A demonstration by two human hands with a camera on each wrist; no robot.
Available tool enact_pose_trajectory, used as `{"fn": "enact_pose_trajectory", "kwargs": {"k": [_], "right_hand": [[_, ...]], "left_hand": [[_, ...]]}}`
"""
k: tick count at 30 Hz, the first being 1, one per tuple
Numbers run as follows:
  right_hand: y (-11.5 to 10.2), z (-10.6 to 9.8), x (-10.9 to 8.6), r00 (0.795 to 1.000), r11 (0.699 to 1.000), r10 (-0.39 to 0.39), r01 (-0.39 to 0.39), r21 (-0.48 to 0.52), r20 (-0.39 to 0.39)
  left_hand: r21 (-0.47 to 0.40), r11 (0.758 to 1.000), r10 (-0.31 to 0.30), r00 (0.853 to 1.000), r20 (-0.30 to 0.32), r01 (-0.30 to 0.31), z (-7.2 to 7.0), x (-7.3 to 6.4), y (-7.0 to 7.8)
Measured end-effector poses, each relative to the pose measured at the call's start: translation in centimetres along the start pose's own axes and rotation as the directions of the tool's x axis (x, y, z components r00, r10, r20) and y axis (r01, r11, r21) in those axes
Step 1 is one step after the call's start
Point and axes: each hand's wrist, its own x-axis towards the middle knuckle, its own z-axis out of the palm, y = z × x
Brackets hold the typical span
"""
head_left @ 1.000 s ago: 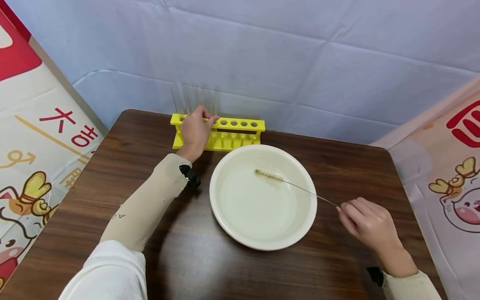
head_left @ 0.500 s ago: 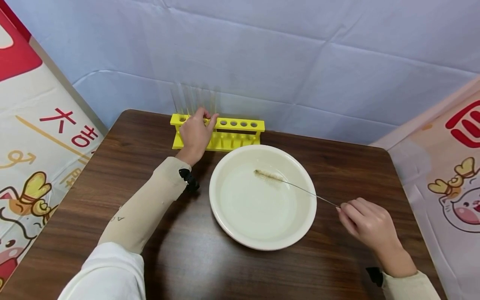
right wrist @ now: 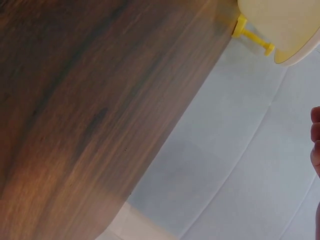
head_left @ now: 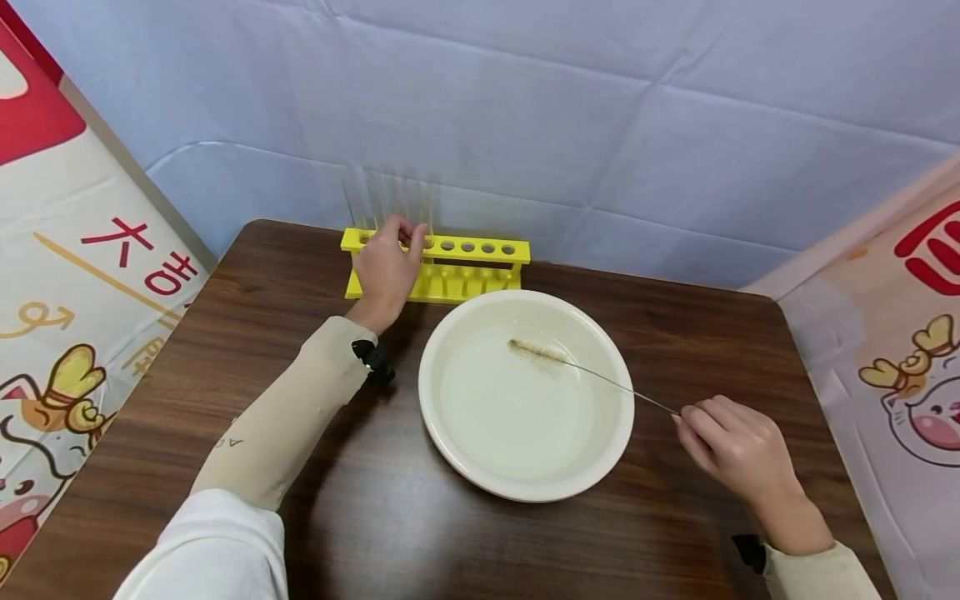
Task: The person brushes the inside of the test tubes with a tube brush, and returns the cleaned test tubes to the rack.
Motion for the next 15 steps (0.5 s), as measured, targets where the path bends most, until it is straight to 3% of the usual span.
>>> {"fn": "enact_pose_trajectory", "kwargs": {"k": [7, 15], "right_hand": [[0.03, -0.04, -0.04, 1.000, 1.000, 0.003, -0.003, -0.002, 0.004], [0.04, 0.00, -0.10, 1.000, 1.000, 0.004, -0.004, -0.002, -0.001]], "left_hand": [[-0.019, 0.998, -0.059, 0.998, -0.015, 0.059, -0.12, -0.06, 0.10], [-0.039, 0.996, -0.082, 0.996, -0.027, 0.081, -0.04, -0.31, 0.17]]}}
